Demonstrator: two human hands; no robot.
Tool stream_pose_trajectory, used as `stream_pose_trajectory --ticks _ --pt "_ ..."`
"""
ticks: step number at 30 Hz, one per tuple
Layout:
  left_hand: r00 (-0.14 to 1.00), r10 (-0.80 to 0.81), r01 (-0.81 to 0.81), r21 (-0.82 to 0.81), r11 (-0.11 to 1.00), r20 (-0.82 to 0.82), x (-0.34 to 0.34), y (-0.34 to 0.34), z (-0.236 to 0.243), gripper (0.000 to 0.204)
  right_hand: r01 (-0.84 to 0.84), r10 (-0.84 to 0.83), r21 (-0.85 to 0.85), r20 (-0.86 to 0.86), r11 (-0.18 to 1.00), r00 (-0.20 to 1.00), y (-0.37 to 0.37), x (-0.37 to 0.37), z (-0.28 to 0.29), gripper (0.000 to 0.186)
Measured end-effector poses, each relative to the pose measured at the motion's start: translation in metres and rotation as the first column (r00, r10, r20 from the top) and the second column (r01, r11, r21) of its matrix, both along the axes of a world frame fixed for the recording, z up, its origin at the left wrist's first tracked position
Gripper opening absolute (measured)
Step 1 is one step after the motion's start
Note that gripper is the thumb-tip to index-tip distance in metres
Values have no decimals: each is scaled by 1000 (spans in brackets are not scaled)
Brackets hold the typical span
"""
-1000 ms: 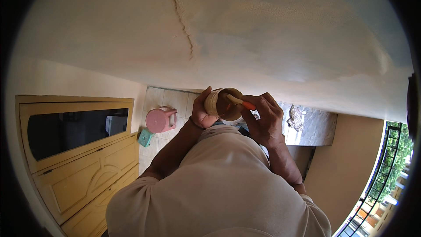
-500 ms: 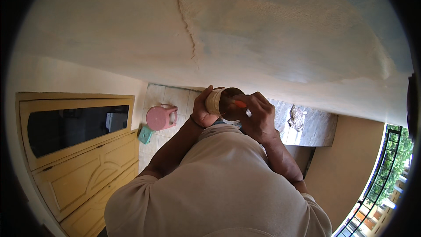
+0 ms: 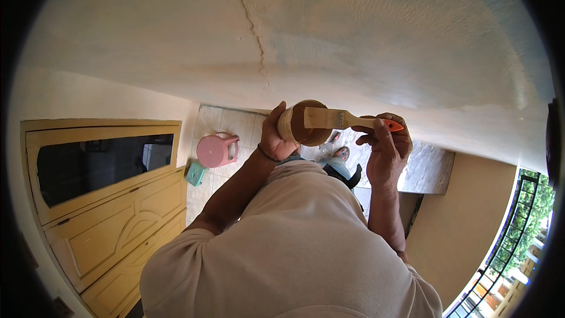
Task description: The person paints a ceiling using a paintbrush and a small container of paint. They repeatedly dip the brush into the container and apply paint in long strokes along a visible crack and surrounding area.
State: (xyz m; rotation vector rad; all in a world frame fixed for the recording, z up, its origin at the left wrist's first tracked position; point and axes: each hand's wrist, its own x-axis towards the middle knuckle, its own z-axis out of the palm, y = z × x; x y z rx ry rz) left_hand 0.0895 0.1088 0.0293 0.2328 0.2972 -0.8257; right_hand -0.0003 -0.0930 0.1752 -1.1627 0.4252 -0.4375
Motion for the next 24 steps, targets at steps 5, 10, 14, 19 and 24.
stream_pose_trajectory --ticks 5,10,14,19,24 --pt "1000 -18 18 -57 998 8 1 6 -12 59 -28 33 79 -72 996 997 -6 -5 -6 17" --pt "990 58 -44 -110 993 132 -3 7 -14 51 -220 221 27 -224 975 949 -45 -6 -21 10" --pt "994 60 -48 -128 991 88 -7 11 -23 47 -468 366 -157 -431 870 825 -57 -7 -6 19" --pt "995 84 -79 -79 994 61 -16 5 -22 43 -705 492 -224 -577 673 652 -72 5 4 22" --pt "984 179 -176 -128 976 15 -25 0 -24 48 -804 623 -189 -541 564 565 -66 24 14 19"
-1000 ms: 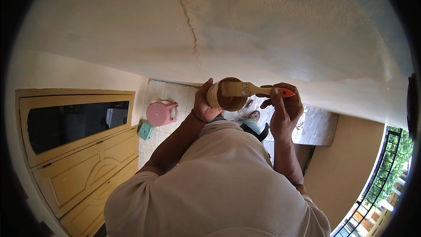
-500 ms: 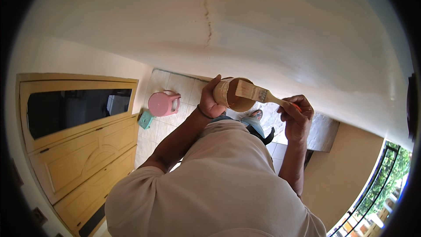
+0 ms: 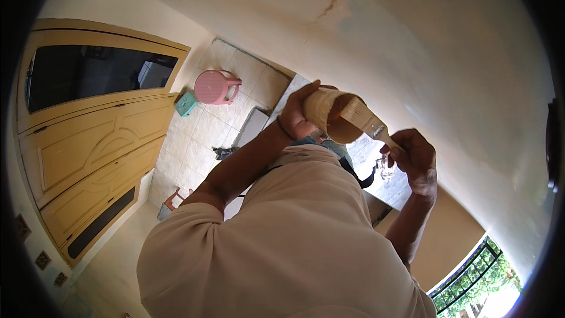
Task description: The person paints a ceiling using a paintbrush and a small container of paint. They repeatedly dip the brush into the container and apply paint in long strokes along a visible crack and surrounding area.
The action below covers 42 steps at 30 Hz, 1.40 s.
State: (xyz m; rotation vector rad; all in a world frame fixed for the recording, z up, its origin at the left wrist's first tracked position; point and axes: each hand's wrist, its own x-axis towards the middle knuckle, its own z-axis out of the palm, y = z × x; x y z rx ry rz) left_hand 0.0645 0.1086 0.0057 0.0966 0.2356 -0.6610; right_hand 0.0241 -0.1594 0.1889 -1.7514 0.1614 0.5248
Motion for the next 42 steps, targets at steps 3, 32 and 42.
stream_pose_trajectory --ticks 3,32,42 --pt "999 45 -42 -139 989 20 1 10 -1 50 -49 50 107 -6 993 999 11 13 1 19" --pt "962 266 -260 -90 961 61 -56 -40 4 57 -342 335 204 65 917 940 -49 16 -29 20" --pt "997 67 -66 -8 998 45 -21 -39 -1 61 -81 70 235 51 969 996 -21 -19 -32 24"
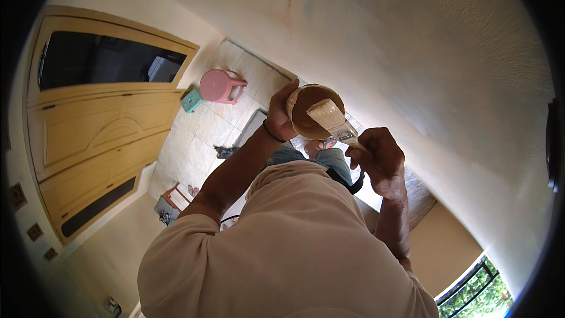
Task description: The person paints a ceiling using a paintbrush and a small container of paint. They repeatedly dip the brush into the container and apply paint in long strokes along a visible crack and surrounding area.
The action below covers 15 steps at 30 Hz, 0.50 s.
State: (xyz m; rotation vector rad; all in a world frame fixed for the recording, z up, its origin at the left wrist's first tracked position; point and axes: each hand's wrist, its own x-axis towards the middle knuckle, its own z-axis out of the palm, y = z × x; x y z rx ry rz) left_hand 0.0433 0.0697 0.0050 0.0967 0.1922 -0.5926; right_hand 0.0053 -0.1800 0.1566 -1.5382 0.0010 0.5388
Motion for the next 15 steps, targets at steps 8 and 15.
stream_pose_trajectory --ticks 8,15 --pt "993 -68 91 -264 960 93 28 10 13 57 292 -277 -91 149 952 949 44 -14 17 26" --pt "978 -139 177 -270 946 154 54 14 18 60 413 -434 143 182 900 882 77 0 22 31"
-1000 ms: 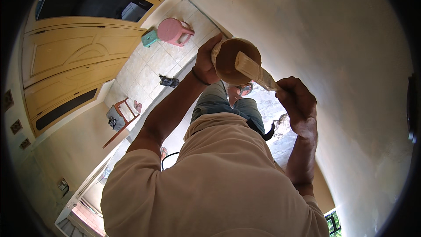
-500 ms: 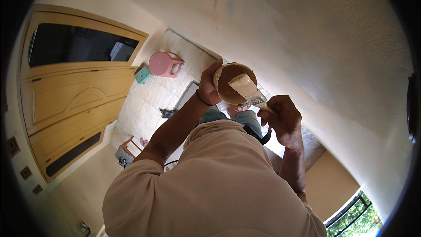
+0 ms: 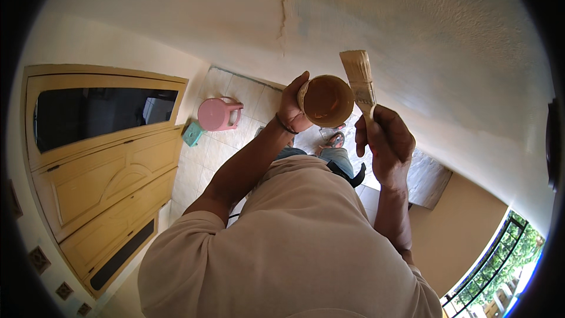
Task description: The person paints a ceiling using a paintbrush and a small container of paint. They repeatedly dip the brush into the container and apply paint in long strokes along a visible crack and surrounding area.
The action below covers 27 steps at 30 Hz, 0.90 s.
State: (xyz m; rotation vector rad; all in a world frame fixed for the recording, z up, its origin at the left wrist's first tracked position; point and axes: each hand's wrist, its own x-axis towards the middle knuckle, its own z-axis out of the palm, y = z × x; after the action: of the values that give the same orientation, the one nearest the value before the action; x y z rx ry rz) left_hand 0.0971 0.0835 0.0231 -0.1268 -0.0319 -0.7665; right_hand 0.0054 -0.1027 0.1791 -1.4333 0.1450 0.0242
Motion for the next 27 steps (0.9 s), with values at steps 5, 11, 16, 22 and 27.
stream_pose_trajectory --ticks 5,11,16,22,27 --pt "1000 -15 19 169 986 -27 -3 22 -10 57 26 -28 164 9 986 1000 21 21 3 34" --pt "995 -88 93 80 992 -54 -18 64 -22 61 -13 1 119 105 993 994 41 48 -2 36" --pt "990 -119 127 99 987 -79 -30 93 -44 66 171 -186 135 102 976 977 44 43 0 35" --pt "997 -39 48 142 989 -65 -36 116 -52 67 296 -293 1 145 955 945 40 -4 -10 36" --pt "998 -38 51 256 965 -57 -33 117 -54 68 59 -58 -5 100 998 993 86 61 -11 35"
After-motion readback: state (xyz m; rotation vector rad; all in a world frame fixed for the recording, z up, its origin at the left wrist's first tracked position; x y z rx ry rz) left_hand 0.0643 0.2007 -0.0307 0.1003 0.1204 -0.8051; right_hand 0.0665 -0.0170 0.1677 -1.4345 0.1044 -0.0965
